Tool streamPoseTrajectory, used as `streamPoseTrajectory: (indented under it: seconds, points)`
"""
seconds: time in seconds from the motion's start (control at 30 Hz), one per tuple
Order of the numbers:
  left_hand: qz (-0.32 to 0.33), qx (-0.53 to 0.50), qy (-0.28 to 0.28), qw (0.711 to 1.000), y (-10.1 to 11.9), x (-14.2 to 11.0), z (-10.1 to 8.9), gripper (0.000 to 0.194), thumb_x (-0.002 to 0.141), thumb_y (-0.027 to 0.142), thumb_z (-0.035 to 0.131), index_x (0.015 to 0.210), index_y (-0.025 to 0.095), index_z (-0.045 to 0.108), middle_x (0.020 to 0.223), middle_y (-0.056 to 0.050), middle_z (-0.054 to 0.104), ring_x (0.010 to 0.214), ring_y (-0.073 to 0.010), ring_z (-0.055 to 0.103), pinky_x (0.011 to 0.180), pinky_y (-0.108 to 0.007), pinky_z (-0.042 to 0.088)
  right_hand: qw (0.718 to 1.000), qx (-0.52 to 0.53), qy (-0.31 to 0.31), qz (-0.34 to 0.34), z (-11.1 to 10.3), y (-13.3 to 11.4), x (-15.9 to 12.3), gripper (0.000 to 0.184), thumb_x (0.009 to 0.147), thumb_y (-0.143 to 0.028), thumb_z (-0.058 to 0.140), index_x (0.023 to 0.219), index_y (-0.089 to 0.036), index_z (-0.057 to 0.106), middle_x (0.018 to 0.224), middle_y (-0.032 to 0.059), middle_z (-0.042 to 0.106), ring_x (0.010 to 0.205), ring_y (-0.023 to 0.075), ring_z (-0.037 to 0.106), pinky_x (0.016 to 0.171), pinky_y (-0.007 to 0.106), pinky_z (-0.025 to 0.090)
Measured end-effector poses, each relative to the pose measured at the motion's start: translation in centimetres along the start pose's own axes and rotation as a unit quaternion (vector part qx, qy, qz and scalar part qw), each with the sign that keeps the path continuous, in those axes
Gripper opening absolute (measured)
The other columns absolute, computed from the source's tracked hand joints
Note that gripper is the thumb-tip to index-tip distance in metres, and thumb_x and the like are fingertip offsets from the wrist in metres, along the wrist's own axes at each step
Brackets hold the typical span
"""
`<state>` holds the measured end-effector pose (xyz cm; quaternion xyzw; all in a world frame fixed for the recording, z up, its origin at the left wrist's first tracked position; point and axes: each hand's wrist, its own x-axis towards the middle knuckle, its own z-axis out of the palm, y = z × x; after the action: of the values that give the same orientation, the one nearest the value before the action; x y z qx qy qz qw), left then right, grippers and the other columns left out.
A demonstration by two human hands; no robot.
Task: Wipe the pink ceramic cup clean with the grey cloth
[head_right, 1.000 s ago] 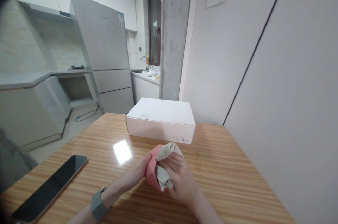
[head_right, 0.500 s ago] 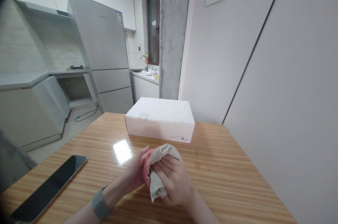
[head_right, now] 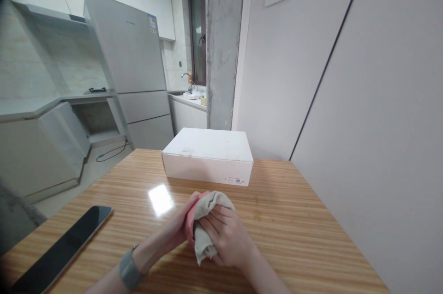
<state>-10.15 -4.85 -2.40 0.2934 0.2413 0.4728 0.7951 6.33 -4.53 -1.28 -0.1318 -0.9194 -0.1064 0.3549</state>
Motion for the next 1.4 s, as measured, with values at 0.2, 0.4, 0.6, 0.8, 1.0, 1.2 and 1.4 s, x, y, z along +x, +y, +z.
streamPoseTrajectory:
  seconds: [0.2,0.4,0.6,0.8,1.0,1.2,1.4]
  points:
    - [-0.01,-0.007,-0.013,1.0,0.2,-0.3,0.3,0.052,0.093,0.046,0.042,0.116,0.004,0.062,0.109,-0.014,0.069,0.112,-0.0218,0.058,0.109,-0.033,0.031,1.0,-0.005,0.011,0.011,0.2,-0.2,0.2,0.039,0.079,-0.025,0.039,0.108,-0.009,0.058,0.092,0.0143,0.072,0.086,0.0272,0.067,0.088,0.043,0.05]
    - [0.035,-0.03,-0.014,0.999,0.2,-0.4,0.8,0.05,0.093,0.043,0.043,0.114,0.002,0.063,0.111,-0.016,0.068,0.116,-0.023,0.056,0.111,-0.033,0.028,0.998,-0.017,0.019,0.055,0.3,-0.5,0.0,0.043,0.087,-0.032,0.034,0.114,-0.008,0.057,0.104,0.0174,0.07,0.098,0.03,0.064,0.092,0.048,0.047]
    - [0.024,-0.014,-0.003,1.0,0.5,-0.4,0.1,0.039,0.087,0.039,0.056,0.108,0.007,0.065,0.108,-0.013,0.069,0.109,-0.025,0.059,0.102,-0.035,0.036,0.997,-0.065,0.027,0.014,0.1,-0.5,-0.2,0.047,0.089,-0.031,0.031,0.118,-0.003,0.056,0.101,0.0192,0.071,0.097,0.0301,0.065,0.089,0.047,0.049]
    - [0.003,0.055,0.034,0.998,1.2,0.3,-1.1,0.04,0.082,0.05,0.055,0.076,0.012,0.067,0.069,-0.003,0.068,0.068,-0.0154,0.061,0.072,-0.026,0.043,0.997,-0.051,0.056,-0.025,0.4,-1.1,0.3,0.047,0.088,-0.03,0.03,0.108,-0.002,0.062,0.095,0.0165,0.072,0.093,0.0271,0.067,0.093,0.041,0.049]
    - [-0.057,0.179,0.062,0.98,3.0,-1.0,-0.3,0.037,0.08,0.048,0.06,0.07,0.013,0.068,0.068,-0.001,0.069,0.069,-0.0159,0.06,0.079,-0.028,0.043,0.997,-0.005,0.05,-0.064,1.4,-2.8,0.8,0.042,0.089,-0.025,0.03,0.108,-0.003,0.061,0.088,0.0149,0.073,0.086,0.0239,0.066,0.091,0.037,0.049]
    - [-0.047,0.252,-0.033,0.966,3.3,-1.3,0.1,0.047,0.085,0.05,0.052,0.096,0.009,0.072,0.097,-0.009,0.073,0.101,-0.022,0.061,0.107,-0.036,0.029,0.997,0.061,0.038,-0.037,1.4,-2.2,0.6,0.041,0.087,-0.032,0.031,0.105,-0.009,0.06,0.085,0.0122,0.071,0.083,0.0234,0.065,0.084,0.037,0.05]
    - [0.029,0.285,0.032,0.958,2.3,-0.5,-0.7,0.048,0.086,0.051,0.052,0.104,0.011,0.07,0.107,-0.009,0.071,0.114,-0.0264,0.055,0.107,-0.039,0.03,0.994,0.103,0.015,0.037,0.4,-0.7,0.4,0.039,0.085,-0.035,0.034,0.106,-0.013,0.058,0.092,0.0131,0.07,0.087,0.0261,0.064,0.086,0.043,0.048]
